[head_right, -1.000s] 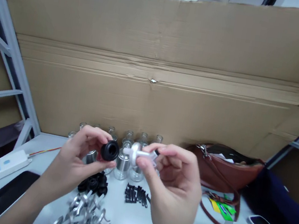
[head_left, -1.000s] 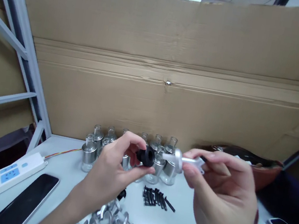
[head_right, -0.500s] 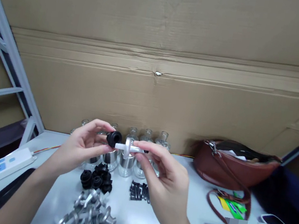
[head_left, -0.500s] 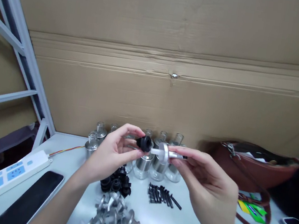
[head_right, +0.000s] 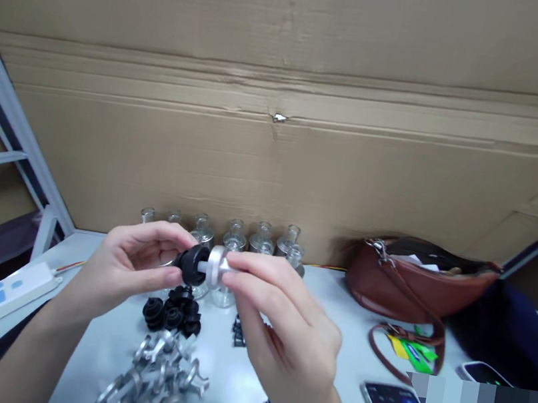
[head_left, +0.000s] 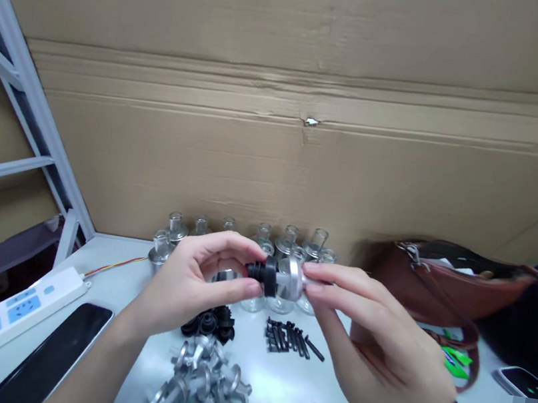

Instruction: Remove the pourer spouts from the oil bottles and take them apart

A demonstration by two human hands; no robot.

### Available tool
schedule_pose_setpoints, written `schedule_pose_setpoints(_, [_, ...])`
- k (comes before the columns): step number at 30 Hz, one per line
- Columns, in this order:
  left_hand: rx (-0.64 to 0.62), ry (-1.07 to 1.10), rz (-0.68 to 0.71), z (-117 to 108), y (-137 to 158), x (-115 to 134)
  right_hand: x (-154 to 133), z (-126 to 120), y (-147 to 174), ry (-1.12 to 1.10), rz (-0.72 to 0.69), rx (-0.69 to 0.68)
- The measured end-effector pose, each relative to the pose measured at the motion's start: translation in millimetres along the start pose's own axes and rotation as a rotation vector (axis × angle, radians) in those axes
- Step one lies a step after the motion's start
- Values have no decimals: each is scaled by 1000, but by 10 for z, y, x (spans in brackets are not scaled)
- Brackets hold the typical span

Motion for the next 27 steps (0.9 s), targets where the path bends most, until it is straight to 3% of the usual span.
schedule_pose_setpoints(7, [-20, -35, 75, 36, 16, 18, -13, 19, 27, 74, -5, 22])
schedule_pose_setpoints(12, [-22, -26, 150, 46, -13, -17, 47, 93, 37, -101, 79, 50])
schedule_pose_setpoints(19, [-26, -113, 299, 0, -58, -64, 95, 138, 9, -152, 196, -59])
schedule_pose_setpoints(22, [-11, -99, 291, -11, -89, -121, 98, 143, -8, -106, 116, -35])
schedule_pose_setpoints(27, [18, 24, 158, 1, -155, -225, 106, 128, -21, 38, -128, 15])
Point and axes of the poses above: each hand's wrist, its own y-axis away from the middle knuckle, its own z-axis out of the palm, x = y × z, the point moved 1 cm from there along -y, towards the middle knuckle, and after that the axes turned 13 degrees about y, right-handed, at the moved point
